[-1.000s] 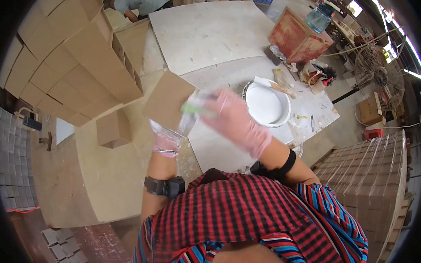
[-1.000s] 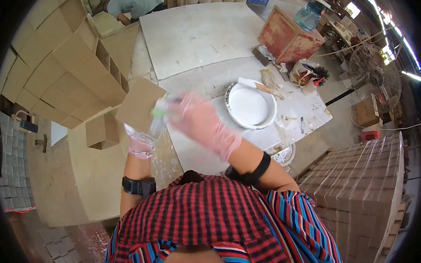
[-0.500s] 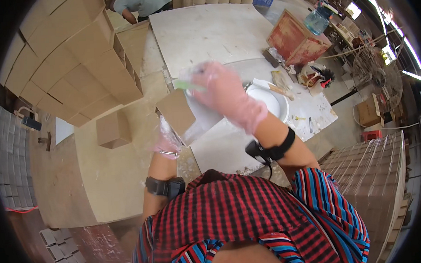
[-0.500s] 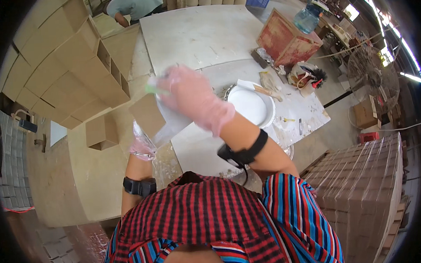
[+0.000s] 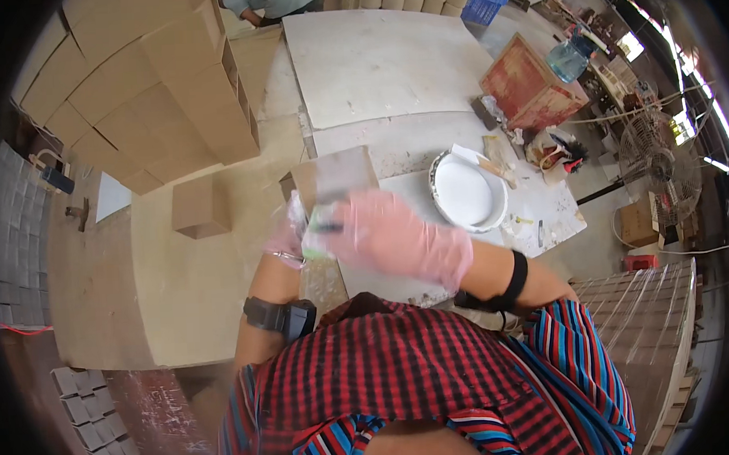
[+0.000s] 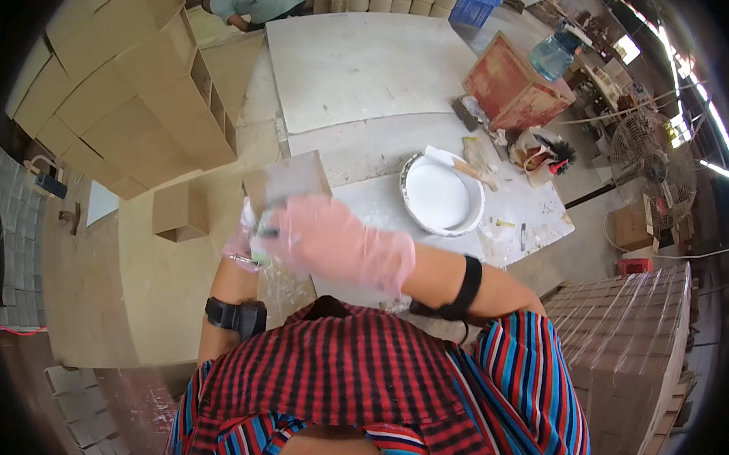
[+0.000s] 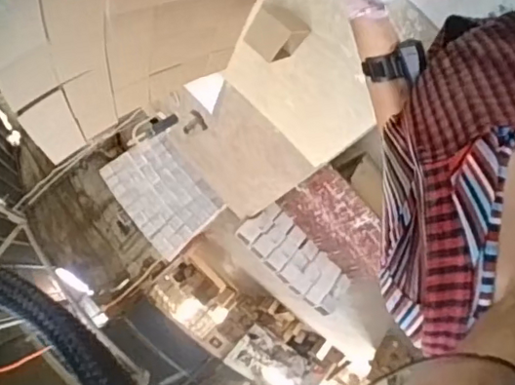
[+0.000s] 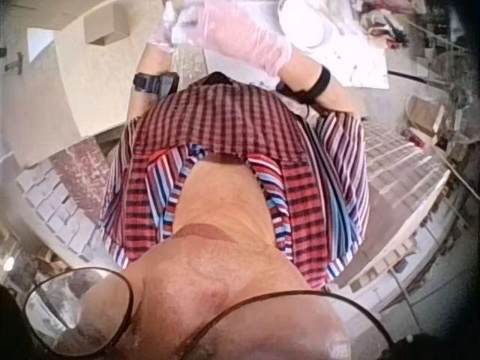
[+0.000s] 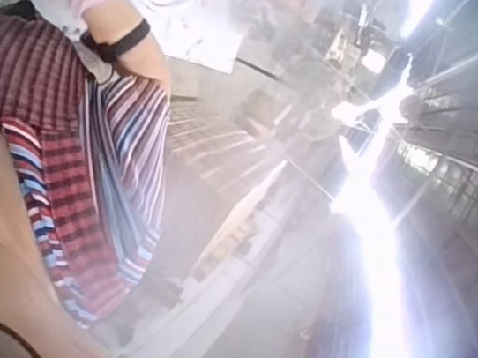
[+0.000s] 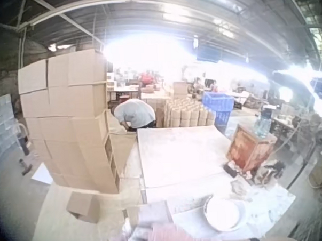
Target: The person wipes the sides of a box with a sponge, picks up a sprayer to apply liquid to the sponge, and continues wiping the boxes.
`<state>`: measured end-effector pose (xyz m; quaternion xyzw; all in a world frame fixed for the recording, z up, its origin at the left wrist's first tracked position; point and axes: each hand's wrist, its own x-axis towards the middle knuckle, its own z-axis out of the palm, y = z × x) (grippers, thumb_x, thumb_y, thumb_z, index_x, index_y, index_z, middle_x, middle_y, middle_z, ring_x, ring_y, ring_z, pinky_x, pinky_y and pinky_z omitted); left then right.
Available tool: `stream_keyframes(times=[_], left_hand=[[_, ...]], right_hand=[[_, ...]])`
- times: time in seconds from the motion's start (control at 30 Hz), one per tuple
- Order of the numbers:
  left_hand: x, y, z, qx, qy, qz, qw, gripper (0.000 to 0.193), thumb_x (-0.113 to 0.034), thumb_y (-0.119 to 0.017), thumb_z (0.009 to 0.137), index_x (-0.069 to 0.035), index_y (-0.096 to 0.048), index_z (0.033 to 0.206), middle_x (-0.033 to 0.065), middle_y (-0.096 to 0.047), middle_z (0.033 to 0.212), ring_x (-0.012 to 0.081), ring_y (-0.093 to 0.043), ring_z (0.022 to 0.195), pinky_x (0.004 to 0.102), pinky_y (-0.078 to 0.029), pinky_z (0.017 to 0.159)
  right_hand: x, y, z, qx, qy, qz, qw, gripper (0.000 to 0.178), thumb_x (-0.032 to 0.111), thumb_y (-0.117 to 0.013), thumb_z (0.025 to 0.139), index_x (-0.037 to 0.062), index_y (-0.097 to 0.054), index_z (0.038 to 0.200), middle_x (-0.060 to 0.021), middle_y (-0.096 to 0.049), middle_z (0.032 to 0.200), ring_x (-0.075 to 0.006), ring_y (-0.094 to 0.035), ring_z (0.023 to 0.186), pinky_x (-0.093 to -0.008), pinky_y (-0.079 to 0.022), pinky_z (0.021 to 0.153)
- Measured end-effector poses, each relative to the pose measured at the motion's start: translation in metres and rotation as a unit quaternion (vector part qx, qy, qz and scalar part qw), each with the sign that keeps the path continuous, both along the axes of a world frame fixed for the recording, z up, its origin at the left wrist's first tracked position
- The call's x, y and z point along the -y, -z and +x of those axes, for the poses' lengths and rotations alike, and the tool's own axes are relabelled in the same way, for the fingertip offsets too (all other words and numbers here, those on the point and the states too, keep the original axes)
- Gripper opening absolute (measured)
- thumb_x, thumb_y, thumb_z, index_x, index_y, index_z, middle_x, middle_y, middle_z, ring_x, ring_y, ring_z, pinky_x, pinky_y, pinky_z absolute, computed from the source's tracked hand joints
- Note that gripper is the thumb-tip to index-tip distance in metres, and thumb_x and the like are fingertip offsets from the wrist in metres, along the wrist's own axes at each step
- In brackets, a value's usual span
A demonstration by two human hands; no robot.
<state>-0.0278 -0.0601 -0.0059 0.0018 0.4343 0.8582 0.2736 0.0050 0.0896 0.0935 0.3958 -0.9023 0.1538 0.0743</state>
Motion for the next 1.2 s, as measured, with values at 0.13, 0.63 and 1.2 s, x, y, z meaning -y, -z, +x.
stream_keyframes(times=[0.13,0.63,1.2], left_hand=[[-0.01,0.018,0.002,-0.051,0.029,0.104,0.993,0.038,-0.03,-0.047,0.091,-0.006,-0.047,0.12,0.0107,-0.053,0.118,0.0233,-0.054,0.107,0.0373,-0.048,0.089],[-0.004,0.013,0.006,-0.175,-0.029,0.013,0.984,0.038,-0.029,-0.044,0.092,-0.006,-0.046,0.121,0.0108,-0.052,0.12,0.0236,-0.053,0.109,0.0372,-0.046,0.092],[-0.001,0.048,0.007,0.016,0.033,0.153,0.988,0.055,-0.046,-0.032,0.093,-0.005,-0.038,0.131,0.0124,-0.049,0.124,0.0217,-0.049,0.114,0.0349,-0.045,0.091]], right_hand=[[0.004,-0.004,-0.019,-0.135,0.04,-0.032,0.99,0.026,0.024,-0.062,0.075,0.0181,-0.064,0.1,-0.0067,-0.058,0.095,-0.025,-0.057,0.085,-0.0357,-0.05,0.071],[-0.001,0.005,0.007,-0.194,-0.088,-0.029,0.977,0.032,0.015,-0.062,0.069,0.0197,-0.062,0.1,-0.0018,-0.058,0.092,-0.0212,-0.058,0.076,-0.0324,-0.048,0.06],[-0.016,-0.018,-0.021,-0.177,0.11,-0.103,0.973,0.033,0.023,-0.066,0.071,0.026,-0.064,0.103,-0.0021,-0.058,0.098,-0.0189,-0.056,0.09,-0.0334,-0.05,0.075]])
